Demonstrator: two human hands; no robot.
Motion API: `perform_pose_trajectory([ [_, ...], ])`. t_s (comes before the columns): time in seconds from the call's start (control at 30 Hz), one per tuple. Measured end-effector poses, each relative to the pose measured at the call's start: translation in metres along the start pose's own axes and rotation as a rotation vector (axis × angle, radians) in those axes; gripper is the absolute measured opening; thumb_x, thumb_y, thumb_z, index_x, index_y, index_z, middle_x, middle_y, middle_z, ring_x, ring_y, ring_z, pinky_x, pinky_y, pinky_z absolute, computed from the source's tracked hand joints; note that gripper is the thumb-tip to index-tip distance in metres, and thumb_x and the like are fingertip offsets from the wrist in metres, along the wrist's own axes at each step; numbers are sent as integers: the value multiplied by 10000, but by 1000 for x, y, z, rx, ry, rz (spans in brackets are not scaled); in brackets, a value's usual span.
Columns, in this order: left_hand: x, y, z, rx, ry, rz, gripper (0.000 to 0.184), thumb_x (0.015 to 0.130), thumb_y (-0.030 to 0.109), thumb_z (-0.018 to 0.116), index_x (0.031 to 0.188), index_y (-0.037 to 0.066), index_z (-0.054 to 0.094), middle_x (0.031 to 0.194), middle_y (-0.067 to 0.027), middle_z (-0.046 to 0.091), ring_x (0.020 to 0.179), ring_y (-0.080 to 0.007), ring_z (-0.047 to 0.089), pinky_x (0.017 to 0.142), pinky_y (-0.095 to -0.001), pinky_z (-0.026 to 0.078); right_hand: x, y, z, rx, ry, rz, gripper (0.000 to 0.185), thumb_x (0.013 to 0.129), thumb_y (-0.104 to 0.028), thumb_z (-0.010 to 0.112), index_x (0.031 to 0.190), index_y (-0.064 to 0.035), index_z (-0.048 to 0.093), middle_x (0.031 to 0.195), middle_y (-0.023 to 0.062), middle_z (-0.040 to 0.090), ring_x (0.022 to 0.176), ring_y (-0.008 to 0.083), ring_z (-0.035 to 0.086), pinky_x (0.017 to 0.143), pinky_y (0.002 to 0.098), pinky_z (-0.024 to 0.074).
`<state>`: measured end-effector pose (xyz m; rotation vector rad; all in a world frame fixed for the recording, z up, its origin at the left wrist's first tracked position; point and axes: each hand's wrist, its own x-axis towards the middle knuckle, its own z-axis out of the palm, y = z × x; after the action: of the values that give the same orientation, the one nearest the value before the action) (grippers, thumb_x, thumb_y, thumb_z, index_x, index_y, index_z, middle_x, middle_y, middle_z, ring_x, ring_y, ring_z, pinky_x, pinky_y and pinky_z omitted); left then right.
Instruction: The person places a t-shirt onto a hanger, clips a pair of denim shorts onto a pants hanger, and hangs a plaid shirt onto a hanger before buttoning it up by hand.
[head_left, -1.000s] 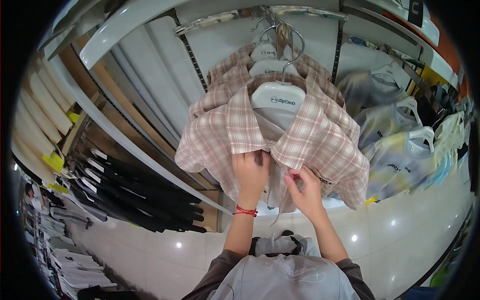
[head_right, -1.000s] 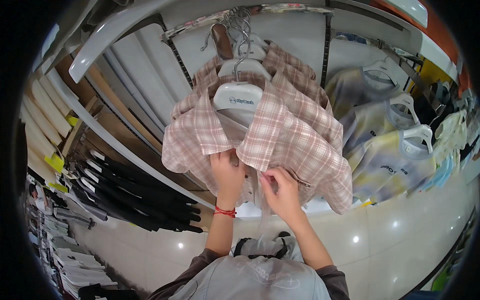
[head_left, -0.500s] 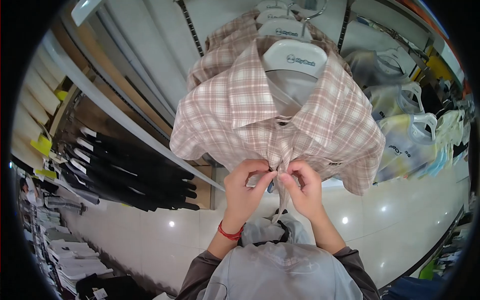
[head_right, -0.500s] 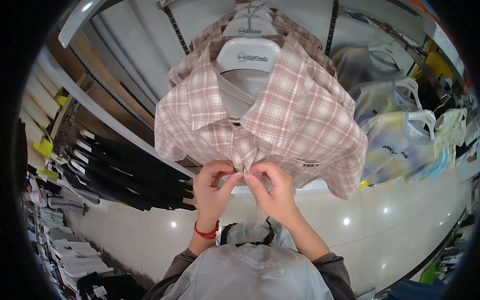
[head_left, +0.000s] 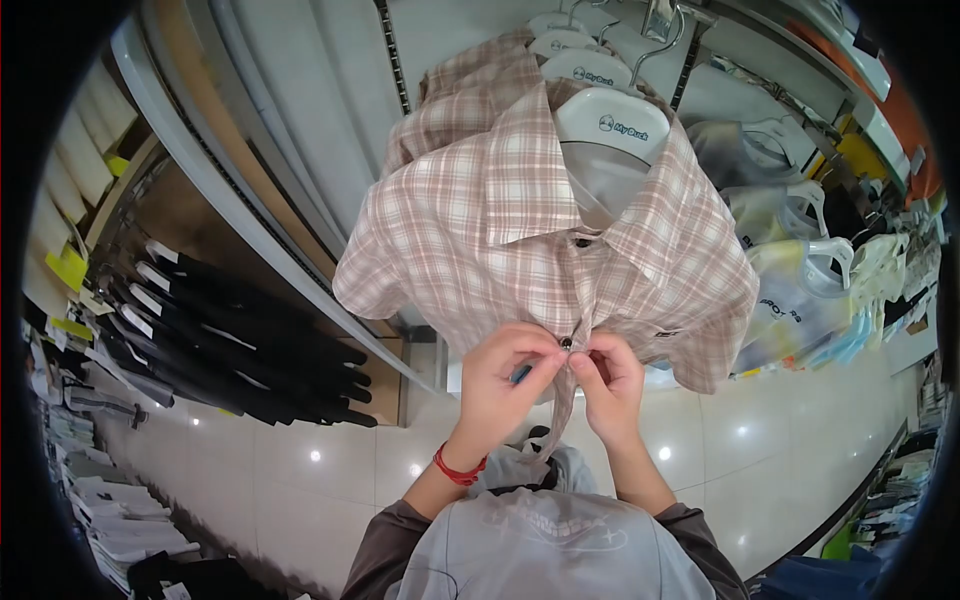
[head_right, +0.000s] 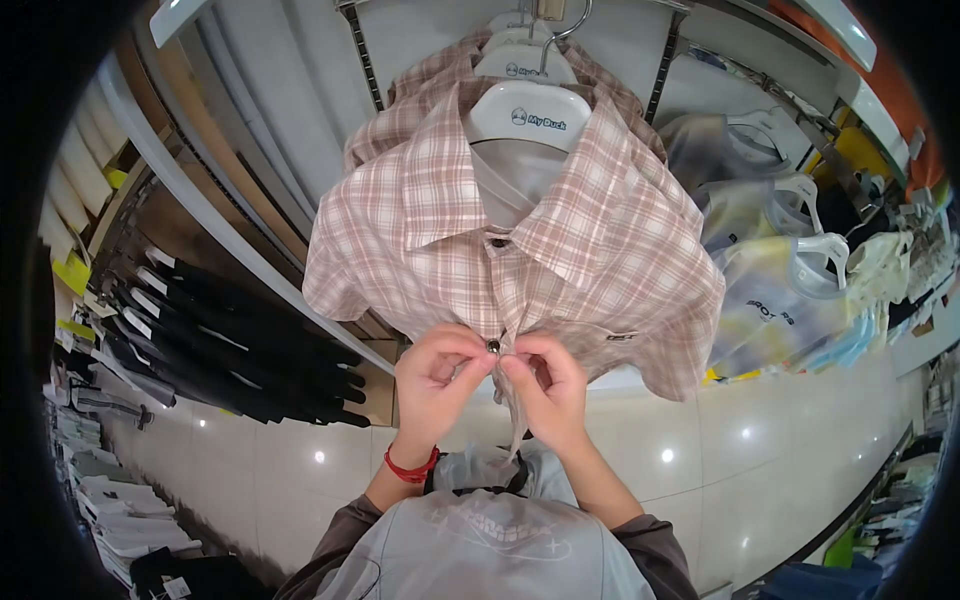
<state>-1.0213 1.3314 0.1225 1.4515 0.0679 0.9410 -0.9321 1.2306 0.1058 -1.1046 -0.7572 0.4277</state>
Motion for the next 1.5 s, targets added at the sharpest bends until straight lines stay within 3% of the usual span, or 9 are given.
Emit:
perform_pose_trajectory([
  [0.1, 5, 6, 1, -233, 43, -182, 172, 784, -95, 578, 937, -27, 537, 878, -60, 532, 799, -111, 541, 695, -225, 459, 1, -5, 4, -5, 3, -15, 121, 815, 14, 589, 923, 14, 535, 867, 39, 532, 751, 77, 496, 661, 209, 407],
  [0.33, 18, 3, -9, -192, -132, -122, 150, 798, -71, 576, 923, -7, 523, 864, -37, 521, 800, -85, 523, 686, -207, 437, 0, -3, 9, -18, 50, -63, 110, 813, 19, 587, 908, 5, 534, 855, 39, 529, 747, 82, 494, 660, 212, 407],
  [0.67, 15, 0, -10, -248, -136, -190, 111, 821, -19, 585, 924, -13, 545, 867, -33, 552, 805, -83, 539, 706, -216, 447, -1, -2, 16, -71, 93, -266, 143, 812, 33, 571, 954, 19, 555, 863, 69, 544, 759, 107, 516, 682, 225, 427],
  [0.8, 13, -2, -13, -338, -124, -247, 119, 832, -12, 576, 946, -10, 545, 883, -33, 562, 824, -80, 547, 716, -208, 451, 0, -5, 19, -66, 76, -235, 169, 801, 45, 574, 969, 22, 572, 864, 77, 550, 785, 126, 535, 698, 233, 444],
  [1.2, 1, -12, -9, -174, -69, -67, 133, 811, -62, 569, 940, -35, 548, 925, -65, 561, 894, -126, 558, 769, -245, 464, 0, 0, 26, -248, 125, -351, 222, 743, 91, 620, 946, 15, 572, 905, 82, 534, 788, 133, 549, 691, 235, 473],
  [1.3, 3, -15, -13, -186, -28, -118, 105, 818, -12, 592, 915, -43, 567, 932, -75, 574, 830, -111, 571, 680, -222, 473, 1, 3, 30, -234, 136, -322, 221, 749, 89, 615, 953, 19, 567, 906, 86, 534, 795, 130, 551, 687, 232, 476],
  [1.5, 7, -14, -12, -177, 6, -134, 96, 835, -5, 569, 917, -54, 566, 914, -76, 564, 804, -113, 574, 664, -221, 478, 4, 0, 31, -170, 129, -270, 168, 789, 77, 575, 949, 27, 567, 910, 87, 533, 814, 133, 556, 701, 236, 499],
])
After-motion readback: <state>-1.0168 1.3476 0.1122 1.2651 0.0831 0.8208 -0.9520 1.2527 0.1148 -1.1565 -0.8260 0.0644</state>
